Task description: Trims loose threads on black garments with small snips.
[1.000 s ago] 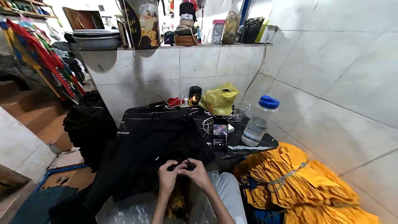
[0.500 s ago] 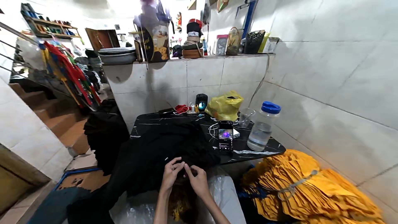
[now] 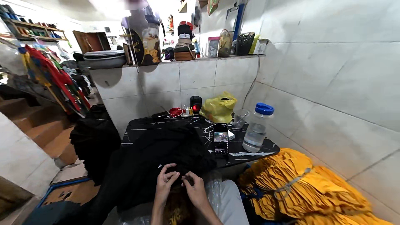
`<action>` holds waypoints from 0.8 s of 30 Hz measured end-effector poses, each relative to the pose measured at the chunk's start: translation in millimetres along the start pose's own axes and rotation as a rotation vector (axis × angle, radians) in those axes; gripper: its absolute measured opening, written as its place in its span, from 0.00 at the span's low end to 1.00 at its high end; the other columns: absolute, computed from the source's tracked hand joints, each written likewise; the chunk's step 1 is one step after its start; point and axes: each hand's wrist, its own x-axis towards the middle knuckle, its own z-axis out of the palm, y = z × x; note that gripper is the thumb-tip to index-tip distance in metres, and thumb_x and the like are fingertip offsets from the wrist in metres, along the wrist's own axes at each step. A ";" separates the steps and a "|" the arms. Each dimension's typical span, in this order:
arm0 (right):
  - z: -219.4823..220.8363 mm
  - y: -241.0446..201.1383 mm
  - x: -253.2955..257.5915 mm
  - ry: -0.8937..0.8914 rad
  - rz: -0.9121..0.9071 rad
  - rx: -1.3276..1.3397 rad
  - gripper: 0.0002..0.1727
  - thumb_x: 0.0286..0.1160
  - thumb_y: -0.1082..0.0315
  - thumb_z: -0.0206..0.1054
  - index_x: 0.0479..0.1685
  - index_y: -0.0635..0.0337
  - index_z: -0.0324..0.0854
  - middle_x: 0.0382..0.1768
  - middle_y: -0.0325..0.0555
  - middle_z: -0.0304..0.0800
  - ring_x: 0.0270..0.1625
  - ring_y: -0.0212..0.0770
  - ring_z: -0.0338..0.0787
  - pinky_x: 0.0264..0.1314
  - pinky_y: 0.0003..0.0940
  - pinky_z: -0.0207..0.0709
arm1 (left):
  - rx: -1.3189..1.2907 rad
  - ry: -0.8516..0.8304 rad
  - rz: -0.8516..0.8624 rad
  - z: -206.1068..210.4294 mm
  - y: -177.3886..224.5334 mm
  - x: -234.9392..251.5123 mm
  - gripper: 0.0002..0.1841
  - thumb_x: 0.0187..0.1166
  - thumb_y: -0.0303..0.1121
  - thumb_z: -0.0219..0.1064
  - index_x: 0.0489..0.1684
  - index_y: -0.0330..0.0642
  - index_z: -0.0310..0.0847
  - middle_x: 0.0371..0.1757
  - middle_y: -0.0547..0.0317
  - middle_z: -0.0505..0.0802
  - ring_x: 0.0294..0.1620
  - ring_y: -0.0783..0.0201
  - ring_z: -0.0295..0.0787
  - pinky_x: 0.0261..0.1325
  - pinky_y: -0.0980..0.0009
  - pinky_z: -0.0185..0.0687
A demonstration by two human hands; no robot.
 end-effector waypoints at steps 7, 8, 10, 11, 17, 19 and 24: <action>3.9 -0.5 7.7 0.039 0.041 -0.208 0.17 0.78 0.50 0.69 0.37 0.56 0.85 0.25 0.41 0.86 0.30 0.40 0.88 0.40 0.42 0.84 | 0.037 0.024 0.018 2.8 -4.0 -0.8 0.19 0.74 0.20 0.71 0.64 0.28 0.79 0.48 0.41 0.96 0.41 0.52 0.97 0.48 0.63 0.95; 5.2 0.1 8.1 0.047 0.042 -0.202 0.18 0.78 0.49 0.69 0.36 0.57 0.85 0.24 0.41 0.84 0.30 0.40 0.86 0.39 0.41 0.82 | 0.033 0.027 0.019 2.2 -3.7 -0.8 0.19 0.74 0.19 0.71 0.64 0.27 0.80 0.48 0.41 0.96 0.41 0.52 0.97 0.48 0.63 0.95; 6.5 1.6 8.0 0.051 0.040 -0.204 0.19 0.79 0.48 0.69 0.34 0.57 0.84 0.23 0.41 0.81 0.29 0.40 0.84 0.37 0.41 0.80 | 0.040 0.030 0.017 0.7 -3.4 -1.2 0.18 0.74 0.20 0.71 0.63 0.28 0.81 0.51 0.42 0.95 0.43 0.52 0.97 0.49 0.63 0.95; 6.3 1.6 6.8 0.049 0.041 -0.190 0.19 0.79 0.50 0.68 0.35 0.58 0.84 0.23 0.42 0.82 0.29 0.40 0.84 0.37 0.41 0.80 | 0.048 0.040 0.016 1.1 -3.5 -1.3 0.18 0.74 0.21 0.72 0.62 0.28 0.82 0.53 0.42 0.95 0.44 0.53 0.97 0.49 0.63 0.95; 6.4 9.0 -9.1 0.028 0.016 -0.022 0.07 0.76 0.68 0.67 0.45 0.58 0.86 0.32 0.39 0.92 0.35 0.34 0.91 0.44 0.36 0.87 | 0.078 0.091 0.045 4.0 -4.3 -3.0 0.16 0.73 0.22 0.73 0.58 0.31 0.85 0.59 0.46 0.93 0.46 0.55 0.96 0.50 0.65 0.95; 4.6 11.2 -10.0 0.035 -0.006 0.029 0.07 0.80 0.67 0.65 0.41 0.58 0.87 0.29 0.37 0.92 0.33 0.31 0.91 0.42 0.32 0.86 | 0.087 0.081 0.045 4.5 -2.9 -3.9 0.18 0.73 0.23 0.73 0.62 0.31 0.83 0.60 0.46 0.93 0.45 0.56 0.96 0.49 0.66 0.96; 4.6 8.6 -10.2 0.068 -0.037 0.055 0.10 0.83 0.63 0.63 0.45 0.59 0.87 0.29 0.36 0.91 0.33 0.30 0.90 0.42 0.29 0.86 | 0.113 0.009 0.077 5.6 -1.1 -5.1 0.30 0.69 0.25 0.78 0.72 0.31 0.74 0.69 0.46 0.88 0.48 0.53 0.97 0.51 0.63 0.97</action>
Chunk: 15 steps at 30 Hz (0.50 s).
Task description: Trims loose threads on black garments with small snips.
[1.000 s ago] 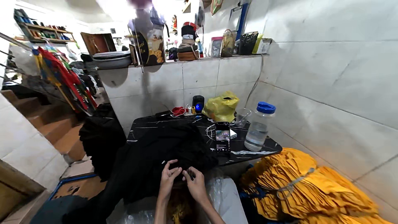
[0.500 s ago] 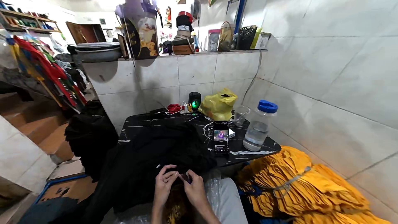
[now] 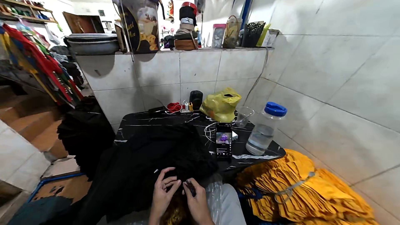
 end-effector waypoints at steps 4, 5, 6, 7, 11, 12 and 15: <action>3.0 -2.2 1.8 0.034 0.047 -0.047 0.15 0.84 0.54 0.66 0.45 0.56 0.88 0.28 0.35 0.91 0.30 0.30 0.89 0.38 0.30 0.86 | 0.031 -0.018 0.039 -0.2 -1.5 -0.3 0.26 0.69 0.24 0.77 0.69 0.34 0.79 0.69 0.49 0.88 0.44 0.57 0.96 0.49 0.65 0.97; 3.8 -1.9 2.0 0.050 0.043 -0.041 0.13 0.84 0.56 0.66 0.43 0.56 0.88 0.26 0.35 0.91 0.28 0.30 0.89 0.37 0.29 0.85 | 0.030 -0.008 0.036 0.6 -1.4 -1.1 0.25 0.69 0.24 0.77 0.68 0.34 0.79 0.69 0.49 0.88 0.44 0.57 0.96 0.48 0.65 0.97; 4.2 -1.3 2.0 0.062 0.033 -0.029 0.11 0.83 0.59 0.67 0.41 0.57 0.87 0.25 0.35 0.91 0.27 0.29 0.88 0.35 0.28 0.84 | 0.026 0.004 0.034 1.8 -1.1 -1.8 0.24 0.70 0.23 0.76 0.67 0.33 0.80 0.67 0.49 0.89 0.43 0.57 0.96 0.48 0.65 0.97; 4.5 -0.6 2.2 0.071 0.013 -0.016 0.09 0.82 0.62 0.67 0.40 0.58 0.87 0.24 0.35 0.90 0.26 0.29 0.88 0.34 0.27 0.84 | 0.020 0.026 0.041 3.3 -0.5 -2.1 0.23 0.69 0.22 0.76 0.65 0.33 0.80 0.65 0.48 0.89 0.43 0.57 0.96 0.48 0.65 0.97; 2.3 -0.2 1.3 0.065 -0.104 -0.024 0.05 0.75 0.70 0.67 0.42 0.61 0.88 0.28 0.39 0.90 0.29 0.29 0.88 0.36 0.27 0.85 | 0.061 0.127 0.135 10.7 4.5 -4.6 0.15 0.69 0.20 0.75 0.53 0.31 0.83 0.53 0.50 0.92 0.42 0.59 0.95 0.45 0.67 0.97; 1.0 -0.3 1.5 0.062 -0.130 -0.035 0.05 0.74 0.71 0.68 0.42 0.61 0.88 0.30 0.39 0.90 0.30 0.30 0.88 0.36 0.27 0.85 | 0.092 0.134 0.170 12.6 6.4 -5.6 0.11 0.69 0.19 0.74 0.48 0.32 0.85 0.48 0.52 0.94 0.43 0.61 0.95 0.46 0.69 0.96; -3.5 -1.4 3.0 0.067 -0.189 -0.083 0.07 0.70 0.71 0.69 0.42 0.60 0.88 0.32 0.40 0.91 0.34 0.29 0.89 0.40 0.26 0.85 | 0.182 0.116 0.280 17.3 7.9 -7.5 0.07 0.71 0.17 0.69 0.38 0.36 0.92 0.41 0.57 0.97 0.43 0.66 0.95 0.49 0.72 0.94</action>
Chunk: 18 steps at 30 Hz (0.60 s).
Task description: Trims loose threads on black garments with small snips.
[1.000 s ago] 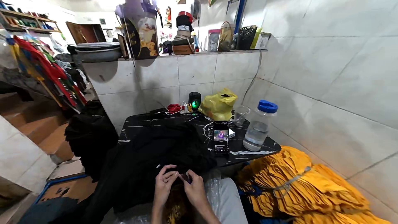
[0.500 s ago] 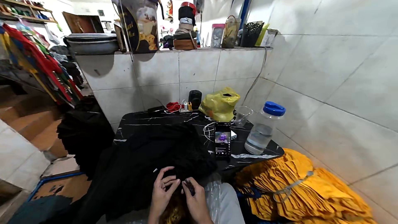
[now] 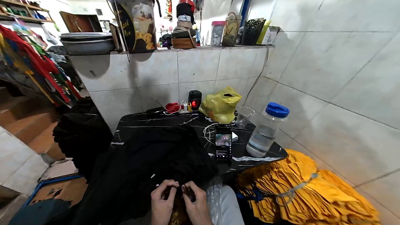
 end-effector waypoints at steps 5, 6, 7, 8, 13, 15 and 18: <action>-11.3 -8.3 3.6 0.011 -0.001 -0.058 0.06 0.63 0.68 0.71 0.37 0.59 0.88 0.29 0.38 0.90 0.32 0.28 0.88 0.37 0.26 0.83 | 0.149 -0.144 0.081 3.0 2.7 2.4 0.10 0.76 0.24 0.68 0.48 0.42 0.95 0.52 0.59 0.97 0.56 0.64 0.95 0.63 0.68 0.92; -13.3 -8.2 3.9 0.010 0.007 -0.062 0.06 0.63 0.67 0.72 0.36 0.58 0.88 0.27 0.38 0.89 0.30 0.29 0.87 0.36 0.26 0.83 | 0.186 -0.180 0.072 1.9 4.6 2.5 0.12 0.75 0.25 0.69 0.51 0.43 0.95 0.55 0.59 0.97 0.60 0.64 0.94 0.66 0.68 0.91; -15.1 -8.2 3.8 0.006 0.014 -0.068 0.07 0.63 0.66 0.72 0.35 0.59 0.89 0.26 0.39 0.89 0.29 0.30 0.87 0.35 0.28 0.83 | 0.223 -0.210 0.066 0.7 6.2 2.4 0.13 0.73 0.26 0.71 0.53 0.44 0.95 0.58 0.59 0.96 0.63 0.64 0.92 0.68 0.69 0.90; -16.2 -8.6 3.2 0.002 0.018 -0.077 0.07 0.63 0.65 0.72 0.34 0.59 0.89 0.25 0.39 0.89 0.28 0.30 0.87 0.34 0.28 0.83 | 0.265 -0.225 0.067 0.1 6.8 2.0 0.14 0.71 0.28 0.72 0.54 0.46 0.95 0.60 0.58 0.96 0.66 0.64 0.91 0.69 0.69 0.88; -22.7 -17.2 4.1 -0.051 0.013 -0.098 0.09 0.60 0.63 0.75 0.34 0.58 0.89 0.27 0.39 0.90 0.30 0.30 0.89 0.36 0.29 0.84 | 0.369 -0.133 0.139 2.2 2.0 -0.6 0.08 0.65 0.32 0.75 0.37 0.49 0.99 0.54 0.56 0.97 0.66 0.65 0.90 0.72 0.74 0.83; -26.6 -16.3 7.3 -0.050 0.011 -0.103 0.08 0.61 0.63 0.74 0.32 0.57 0.89 0.25 0.38 0.89 0.29 0.28 0.87 0.35 0.27 0.82 | 0.390 -0.115 0.164 3.0 0.7 -0.9 0.06 0.66 0.35 0.77 0.35 0.50 0.99 0.51 0.57 0.98 0.66 0.65 0.91 0.72 0.74 0.82; -29.4 -15.5 9.4 -0.061 0.010 -0.098 0.07 0.61 0.63 0.73 0.30 0.56 0.88 0.23 0.36 0.87 0.26 0.27 0.84 0.31 0.25 0.79 | 0.422 -0.098 0.185 4.5 -2.5 -3.3 0.06 0.66 0.36 0.77 0.34 0.49 0.99 0.52 0.51 0.97 0.66 0.63 0.90 0.72 0.74 0.80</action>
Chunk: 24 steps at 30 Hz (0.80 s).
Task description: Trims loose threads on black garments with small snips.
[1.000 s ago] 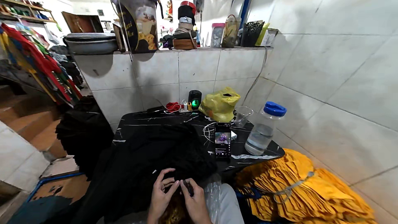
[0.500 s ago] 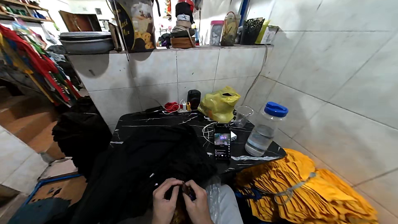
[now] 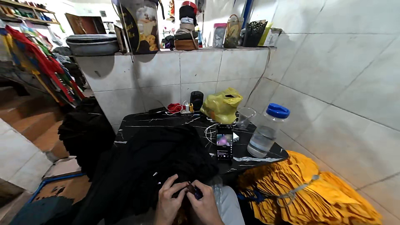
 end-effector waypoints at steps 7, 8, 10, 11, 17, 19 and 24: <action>-3.2 1.7 -0.3 -0.044 -0.029 0.038 0.08 0.66 0.65 0.73 0.41 0.57 0.90 0.32 0.37 0.92 0.34 0.28 0.90 0.40 0.27 0.85 | -0.120 0.002 -0.010 -0.5 -2.0 1.2 0.03 0.73 0.32 0.73 0.33 0.48 0.94 0.50 0.62 0.96 0.60 0.70 0.90 0.68 0.76 0.85; -3.3 4.3 0.8 -0.044 -0.043 0.048 0.11 0.69 0.61 0.74 0.45 0.55 0.90 0.34 0.36 0.93 0.36 0.28 0.91 0.42 0.28 0.87 | -0.143 -0.001 -0.021 -0.3 -2.5 1.3 0.03 0.75 0.30 0.72 0.35 0.47 0.93 0.48 0.63 0.96 0.59 0.69 0.91 0.67 0.74 0.86; -6.5 6.8 3.5 -0.049 -0.050 0.015 0.20 0.74 0.47 0.74 0.54 0.52 0.90 0.41 0.34 0.95 0.42 0.28 0.92 0.48 0.33 0.89 | -0.203 0.003 -0.068 -0.1 -5.6 1.2 0.04 0.75 0.27 0.70 0.38 0.43 0.91 0.50 0.59 0.94 0.57 0.68 0.91 0.61 0.74 0.90; -9.4 7.5 4.6 -0.057 -0.054 -0.020 0.25 0.74 0.42 0.73 0.57 0.51 0.89 0.44 0.34 0.95 0.44 0.28 0.92 0.50 0.35 0.89 | -0.234 0.006 -0.115 -0.7 -6.1 1.0 0.04 0.75 0.25 0.69 0.39 0.42 0.90 0.52 0.57 0.93 0.56 0.67 0.91 0.57 0.75 0.91; -19.0 16.8 6.3 -0.121 -0.171 -0.255 0.25 0.78 0.40 0.68 0.53 0.53 0.90 0.37 0.38 0.94 0.33 0.34 0.90 0.38 0.38 0.87 | -0.430 0.023 -0.299 -5.0 -2.0 1.4 0.03 0.75 0.23 0.68 0.40 0.37 0.87 0.57 0.51 0.89 0.60 0.62 0.88 0.54 0.72 0.92; -15.6 18.6 5.8 -0.111 -0.199 -0.286 0.24 0.78 0.42 0.69 0.51 0.55 0.90 0.35 0.40 0.93 0.30 0.36 0.89 0.35 0.40 0.86 | -0.402 0.013 -0.301 -5.7 2.3 2.3 0.03 0.73 0.24 0.70 0.39 0.38 0.89 0.59 0.50 0.89 0.62 0.62 0.88 0.54 0.72 0.93; -3.8 15.5 6.5 -0.009 -0.310 -0.374 0.19 0.77 0.48 0.69 0.50 0.55 0.89 0.33 0.39 0.94 0.28 0.34 0.91 0.30 0.36 0.86 | -0.270 -0.042 -0.234 -5.9 7.8 2.1 0.02 0.72 0.27 0.73 0.36 0.44 0.91 0.61 0.50 0.89 0.63 0.64 0.88 0.57 0.76 0.90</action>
